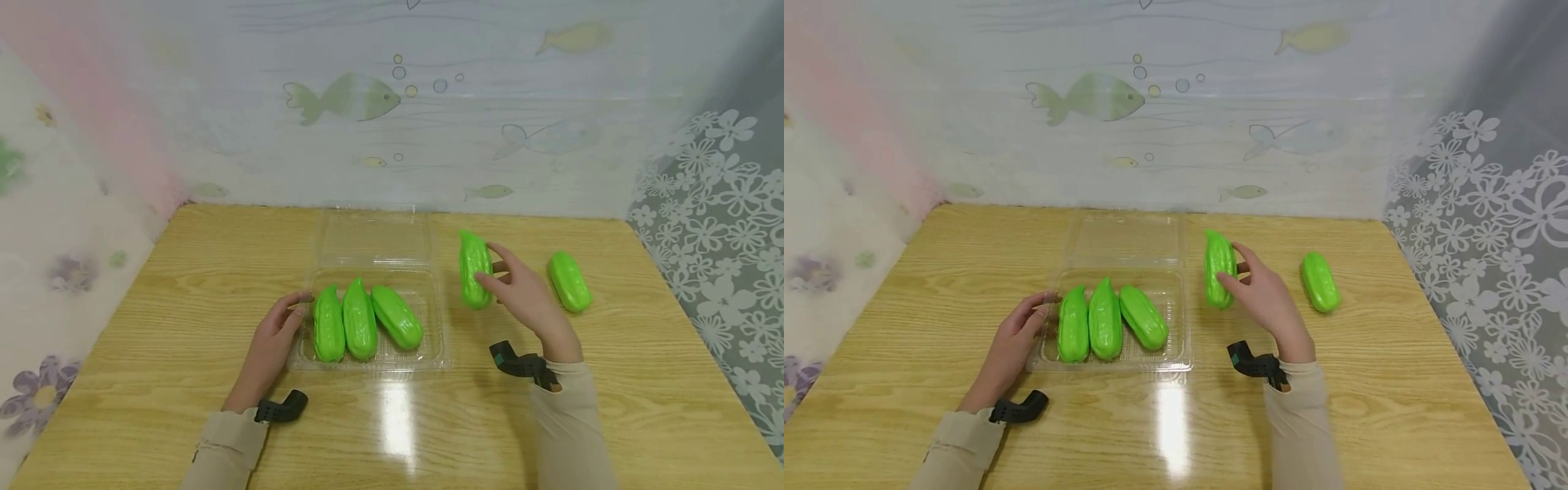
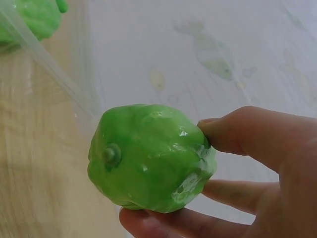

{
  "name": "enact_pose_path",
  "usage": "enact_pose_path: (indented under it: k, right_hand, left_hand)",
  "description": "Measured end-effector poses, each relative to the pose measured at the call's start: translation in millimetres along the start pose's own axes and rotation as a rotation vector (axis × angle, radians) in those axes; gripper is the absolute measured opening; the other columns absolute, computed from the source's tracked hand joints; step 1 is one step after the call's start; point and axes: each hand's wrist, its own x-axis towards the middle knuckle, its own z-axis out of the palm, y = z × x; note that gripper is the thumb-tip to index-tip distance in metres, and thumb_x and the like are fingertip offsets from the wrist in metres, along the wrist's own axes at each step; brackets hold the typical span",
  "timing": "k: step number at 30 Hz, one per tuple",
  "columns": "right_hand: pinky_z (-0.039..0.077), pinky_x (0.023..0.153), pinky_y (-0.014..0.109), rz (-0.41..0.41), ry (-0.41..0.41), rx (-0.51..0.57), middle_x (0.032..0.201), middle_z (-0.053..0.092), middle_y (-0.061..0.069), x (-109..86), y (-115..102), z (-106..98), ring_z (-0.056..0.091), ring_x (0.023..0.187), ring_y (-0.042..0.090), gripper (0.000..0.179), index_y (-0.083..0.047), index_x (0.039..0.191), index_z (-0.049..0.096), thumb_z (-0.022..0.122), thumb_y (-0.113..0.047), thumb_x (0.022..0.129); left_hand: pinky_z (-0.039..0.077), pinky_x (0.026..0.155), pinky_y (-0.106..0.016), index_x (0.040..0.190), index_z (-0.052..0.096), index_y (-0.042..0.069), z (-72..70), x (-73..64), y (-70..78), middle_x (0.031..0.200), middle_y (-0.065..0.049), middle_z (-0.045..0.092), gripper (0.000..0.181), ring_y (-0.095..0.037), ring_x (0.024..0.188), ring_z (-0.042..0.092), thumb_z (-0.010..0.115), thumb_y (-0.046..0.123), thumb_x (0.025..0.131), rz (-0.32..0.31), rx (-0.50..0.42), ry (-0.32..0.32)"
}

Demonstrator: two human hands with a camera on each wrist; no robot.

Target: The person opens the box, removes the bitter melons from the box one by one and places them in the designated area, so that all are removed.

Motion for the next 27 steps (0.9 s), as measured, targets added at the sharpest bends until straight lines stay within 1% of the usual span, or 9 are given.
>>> enact_pose_path:
  k: [6,10,15,19,23,27]
  right_hand:
    - [0.048,0.074,0.04,0.007,0.023,0.035,0.127,0.043,0.019,-2.2,8,-9,0.052,0.103,0.03,0.072,-0.02,0.143,0.016,0.048,-0.051,0.087]
    - [0.047,0.075,0.041,0.026,0.032,0.042,0.128,0.042,0.02,-4.5,13,-15,0.049,0.107,0.032,0.074,-0.018,0.144,0.015,0.048,-0.051,0.087]
    - [0.046,0.074,0.042,0.066,0.035,0.002,0.13,0.04,0.02,-6.9,20,-20,0.048,0.107,0.033,0.076,-0.019,0.144,0.013,0.046,-0.054,0.086]
    - [0.044,0.075,0.046,0.096,0.037,-0.029,0.13,0.039,0.021,-7.3,26,-24,0.045,0.11,0.036,0.076,-0.019,0.144,0.012,0.044,-0.056,0.086]
    - [0.042,0.077,0.05,0.12,0.038,-0.07,0.13,0.038,0.023,-7.9,33,-29,0.042,0.111,0.039,0.076,-0.018,0.145,0.011,0.043,-0.056,0.087]
    - [0.041,0.077,0.051,0.147,0.026,-0.094,0.13,0.038,0.025,-10.8,41,-34,0.042,0.111,0.042,0.077,-0.017,0.145,0.009,0.042,-0.055,0.087]
  left_hand:
    - [0.041,0.084,-0.03,0.127,0.047,0.023,-0.6,-0.9,1.7,0.123,0.01,0.048,0.04,-0.01,0.103,0.049,0.039,0.043,0.093,0.007,-0.007,0.003]
    - [0.041,0.084,-0.03,0.126,0.047,0.024,-0.7,-1.6,3.1,0.123,0.011,0.048,0.038,-0.009,0.104,0.049,0.039,0.042,0.094,0.007,-0.009,0.003]
    - [0.041,0.085,-0.031,0.126,0.047,0.023,-1.2,-2.4,4.7,0.123,0.01,0.048,0.038,-0.011,0.103,0.05,0.039,0.041,0.094,0.005,-0.005,0.006]
    - [0.041,0.084,-0.032,0.126,0.047,0.021,-1.2,-2.3,5.3,0.124,0.007,0.049,0.039,-0.012,0.103,0.05,0.039,0.041,0.094,0.007,0.002,0.006]
    - [0.041,0.084,-0.031,0.126,0.048,0.024,-1.8,-2.5,6.2,0.122,0.009,0.049,0.038,-0.01,0.101,0.05,0.039,0.043,0.093,0.0,0.009,0.009]
    - [0.041,0.083,-0.031,0.126,0.047,0.024,-2.9,-4.0,7.6,0.122,0.009,0.049,0.038,-0.011,0.1,0.05,0.039,0.043,0.094,-0.001,0.016,0.001]
